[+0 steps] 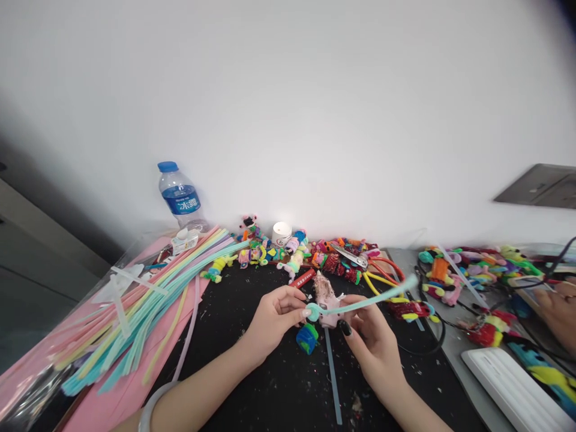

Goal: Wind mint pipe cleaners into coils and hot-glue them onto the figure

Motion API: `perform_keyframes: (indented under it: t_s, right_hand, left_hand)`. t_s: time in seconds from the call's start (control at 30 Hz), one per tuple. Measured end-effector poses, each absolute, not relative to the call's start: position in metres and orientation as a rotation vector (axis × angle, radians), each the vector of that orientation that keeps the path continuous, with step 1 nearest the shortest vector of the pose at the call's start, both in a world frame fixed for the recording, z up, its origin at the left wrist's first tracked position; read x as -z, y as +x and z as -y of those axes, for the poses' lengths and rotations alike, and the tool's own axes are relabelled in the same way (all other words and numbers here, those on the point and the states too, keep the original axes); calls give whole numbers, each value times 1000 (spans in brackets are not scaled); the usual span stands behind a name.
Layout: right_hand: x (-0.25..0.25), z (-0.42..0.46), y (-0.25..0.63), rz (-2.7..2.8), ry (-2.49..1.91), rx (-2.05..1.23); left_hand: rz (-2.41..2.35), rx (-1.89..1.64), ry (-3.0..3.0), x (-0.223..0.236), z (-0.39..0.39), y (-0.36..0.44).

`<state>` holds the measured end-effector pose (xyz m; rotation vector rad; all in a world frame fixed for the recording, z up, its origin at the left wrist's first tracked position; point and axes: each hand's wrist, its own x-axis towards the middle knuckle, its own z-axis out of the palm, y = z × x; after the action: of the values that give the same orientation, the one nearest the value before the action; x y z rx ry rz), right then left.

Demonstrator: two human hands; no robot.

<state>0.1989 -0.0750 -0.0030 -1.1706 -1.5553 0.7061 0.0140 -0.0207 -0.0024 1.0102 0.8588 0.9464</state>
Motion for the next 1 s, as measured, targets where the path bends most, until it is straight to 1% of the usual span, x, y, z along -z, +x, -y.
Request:
perform_keyframes:
  t_s: [0.13, 0.4, 0.67, 1.0]
  right_hand:
    - [2, 71, 198, 1447, -1143, -821]
    - [-4, 68, 197, 1642, -1149, -695]
    - [-10, 67, 196, 1595, -1101, -822]
    - [-14, 65, 194, 1566, -1122, -860]
  left_hand:
    - [-872, -937, 1022, 3, 22, 14]
    - [-871, -982, 960, 4, 18, 13]
    - [-898, -1001, 967, 4, 18, 12]
    - [-905, -1027, 970, 2, 18, 13]
